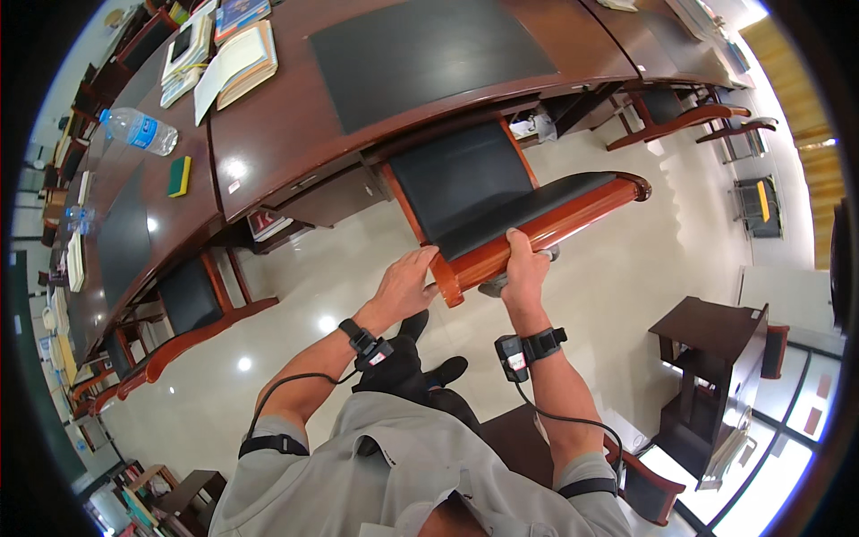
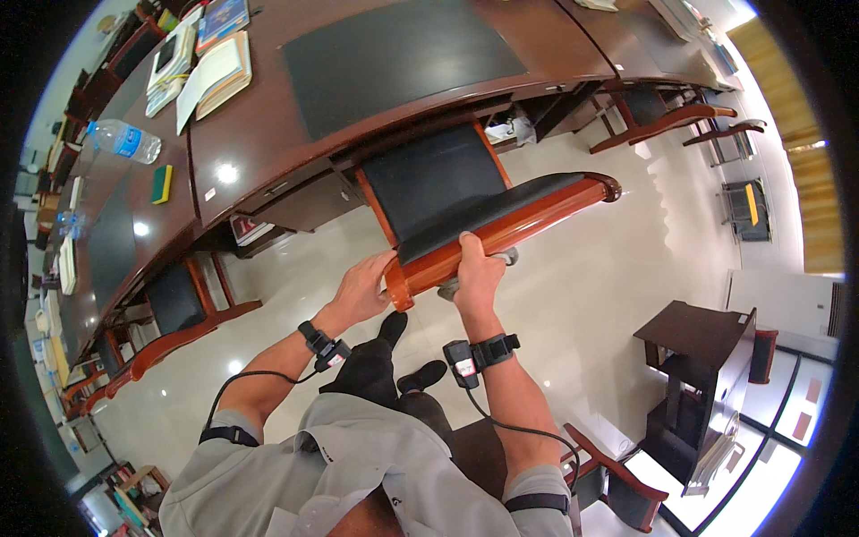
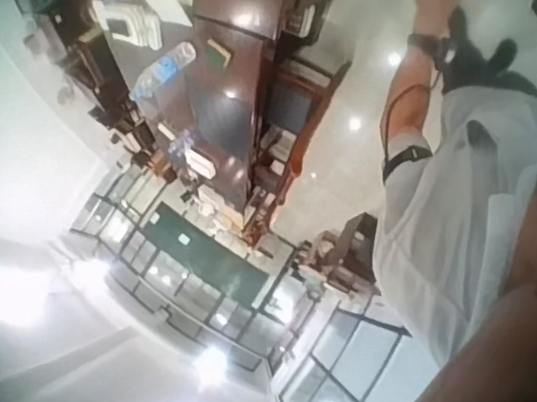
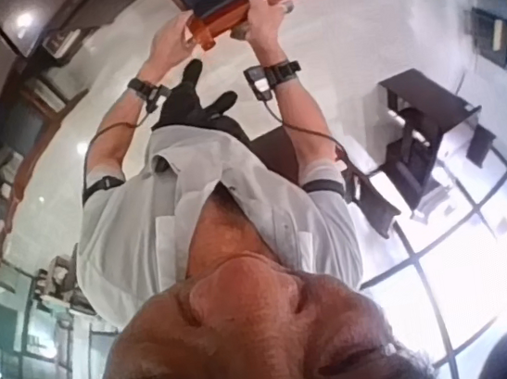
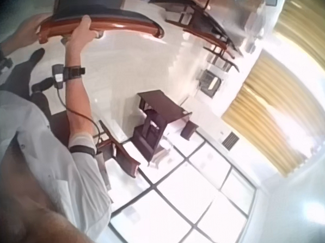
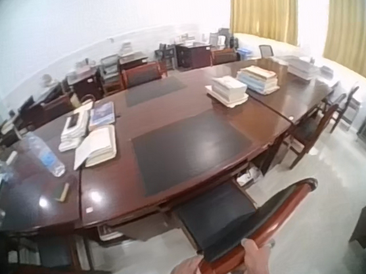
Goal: Cleaning a wooden desk and a chair with a cloth, including checking storage areas.
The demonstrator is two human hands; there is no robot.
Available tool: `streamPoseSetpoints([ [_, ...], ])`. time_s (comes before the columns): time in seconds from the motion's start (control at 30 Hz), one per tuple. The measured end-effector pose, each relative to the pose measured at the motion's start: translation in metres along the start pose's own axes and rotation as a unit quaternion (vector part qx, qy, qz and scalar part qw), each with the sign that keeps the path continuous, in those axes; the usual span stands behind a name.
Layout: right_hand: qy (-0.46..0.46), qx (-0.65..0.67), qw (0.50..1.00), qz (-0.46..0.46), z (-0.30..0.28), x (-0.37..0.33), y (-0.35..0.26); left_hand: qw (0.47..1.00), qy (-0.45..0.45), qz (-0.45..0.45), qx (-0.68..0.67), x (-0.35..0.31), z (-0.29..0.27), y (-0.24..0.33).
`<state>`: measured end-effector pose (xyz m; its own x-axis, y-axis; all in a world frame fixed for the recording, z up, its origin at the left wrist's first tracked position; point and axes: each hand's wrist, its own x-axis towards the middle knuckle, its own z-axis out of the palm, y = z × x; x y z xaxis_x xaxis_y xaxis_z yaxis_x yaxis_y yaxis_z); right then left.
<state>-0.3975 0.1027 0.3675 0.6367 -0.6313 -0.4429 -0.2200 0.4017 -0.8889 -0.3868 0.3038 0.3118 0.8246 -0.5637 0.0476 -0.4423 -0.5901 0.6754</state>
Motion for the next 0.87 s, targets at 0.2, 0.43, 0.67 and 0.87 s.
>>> streamPoseSetpoints([
  [0.2,-0.021,0.015,1.0,-0.016,0.019,0.021,-0.003,1.0,0.015,-0.007,-0.018,0.021,-0.008,-0.006],
  [0.43,0.021,0.005,1.0,-0.01,0.021,0.023,0.003,1.0,0.022,0.002,-0.02,0.019,-0.009,-0.01],
  [0.67,-0.029,-0.004,1.0,-0.012,0.017,0.017,-0.007,0.994,0.073,-0.054,-0.061,-0.007,0.004,-0.007],
  [0.87,-0.147,-0.016,0.989,0.004,-0.011,0.016,-0.001,0.93,-0.335,-0.148,0.013,-0.078,-0.005,-0.049],
])
